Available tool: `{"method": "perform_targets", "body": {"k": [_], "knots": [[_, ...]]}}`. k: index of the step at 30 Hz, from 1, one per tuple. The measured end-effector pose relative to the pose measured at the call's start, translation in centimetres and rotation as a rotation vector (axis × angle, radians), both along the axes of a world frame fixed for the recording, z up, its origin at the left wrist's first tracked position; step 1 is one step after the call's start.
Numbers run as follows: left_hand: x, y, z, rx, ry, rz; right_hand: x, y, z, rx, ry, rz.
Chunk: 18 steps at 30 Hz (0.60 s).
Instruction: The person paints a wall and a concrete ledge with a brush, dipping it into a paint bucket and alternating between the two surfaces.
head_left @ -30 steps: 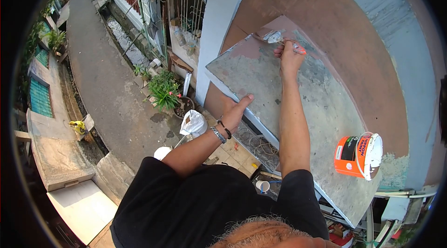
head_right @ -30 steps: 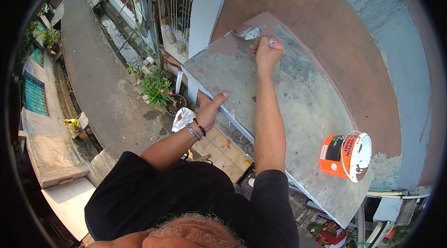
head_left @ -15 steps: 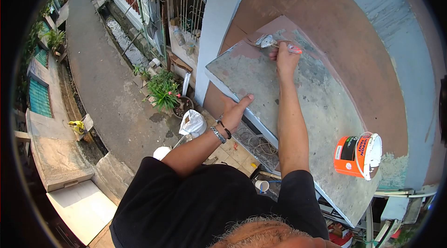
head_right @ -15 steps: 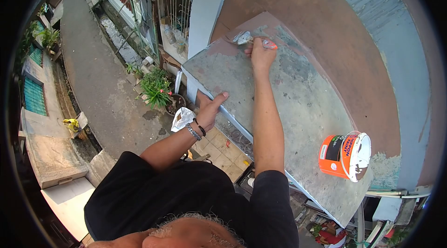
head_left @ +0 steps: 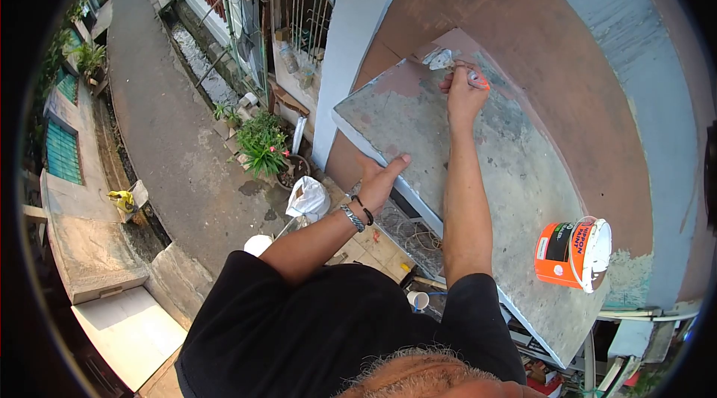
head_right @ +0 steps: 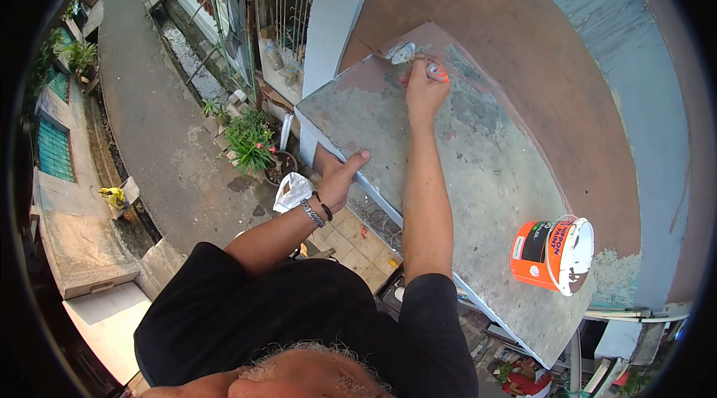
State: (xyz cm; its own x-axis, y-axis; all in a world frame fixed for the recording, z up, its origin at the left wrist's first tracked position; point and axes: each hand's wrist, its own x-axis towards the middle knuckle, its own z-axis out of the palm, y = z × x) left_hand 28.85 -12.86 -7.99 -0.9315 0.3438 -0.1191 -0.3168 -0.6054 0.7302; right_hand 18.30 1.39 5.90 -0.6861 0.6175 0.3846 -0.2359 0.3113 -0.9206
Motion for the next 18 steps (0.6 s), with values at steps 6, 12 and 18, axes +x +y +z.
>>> {"method": "perform_targets", "body": {"k": [6, 12, 18], "knots": [[-0.1, 0.1, -0.3, -0.043, -0.037, -0.015, -0.4, 0.4, -0.4, 0.160, -0.039, 0.001], [0.1, 0.2, -0.2, -0.012, -0.011, -0.006, 0.0, 0.3, -0.6, 0.184, -0.048, 0.081], [0.3, 0.3, 0.2, -0.064, 0.042, 0.051, 0.1, 1.3, 0.1, 0.253, -0.014, 0.082]]}}
